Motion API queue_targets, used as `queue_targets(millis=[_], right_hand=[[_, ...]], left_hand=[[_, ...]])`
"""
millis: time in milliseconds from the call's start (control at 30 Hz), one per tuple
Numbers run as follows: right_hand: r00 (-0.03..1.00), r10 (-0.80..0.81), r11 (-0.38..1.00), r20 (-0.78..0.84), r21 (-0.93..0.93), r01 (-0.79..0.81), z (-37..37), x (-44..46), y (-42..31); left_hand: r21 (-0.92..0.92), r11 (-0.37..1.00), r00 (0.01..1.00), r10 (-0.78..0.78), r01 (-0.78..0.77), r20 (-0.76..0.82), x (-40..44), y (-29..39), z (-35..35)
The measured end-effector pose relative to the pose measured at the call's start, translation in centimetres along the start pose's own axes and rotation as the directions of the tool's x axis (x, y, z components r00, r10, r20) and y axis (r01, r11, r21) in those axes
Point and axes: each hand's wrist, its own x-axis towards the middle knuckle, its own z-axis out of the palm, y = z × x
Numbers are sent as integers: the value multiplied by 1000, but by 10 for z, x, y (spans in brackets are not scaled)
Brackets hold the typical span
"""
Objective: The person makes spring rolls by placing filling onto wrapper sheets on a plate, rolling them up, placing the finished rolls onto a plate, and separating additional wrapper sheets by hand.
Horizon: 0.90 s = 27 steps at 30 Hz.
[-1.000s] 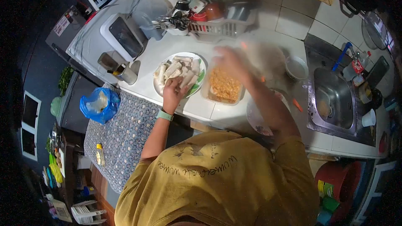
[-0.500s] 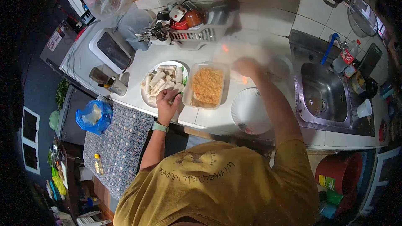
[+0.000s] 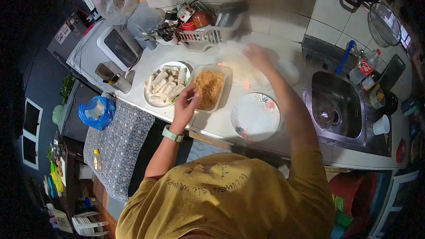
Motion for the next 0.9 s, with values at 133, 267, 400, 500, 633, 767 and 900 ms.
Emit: queue_targets(millis=[133,267,400,500,633,767,900], right_hand=[[993,-119,979,6,164,117,-5,-54,-68],[955,-53,922,290,381,-65,5,-94,-66],[961,29,704,275,677,-215,-19,-121,-56],[992,123,667,9,739,-90,-37,-140,-44],[936,274,878,-221,454,-150,-116,-157,11],[855,366,592,-368,801,91,-173,-190,27],[731,479,609,-486,784,122,-210,-216,44]], left_hand=[[-225,926,952,-286,304,109,17,27,62],[-290,932,961,-155,219,228,26,45,98],[-275,929,938,-158,247,310,17,33,121],[-271,938,919,-105,219,380,11,31,138],[-217,865,870,-376,453,318,21,45,131],[-477,763,894,-311,437,322,42,33,115],[-453,779,895,-313,433,317,71,27,108]])
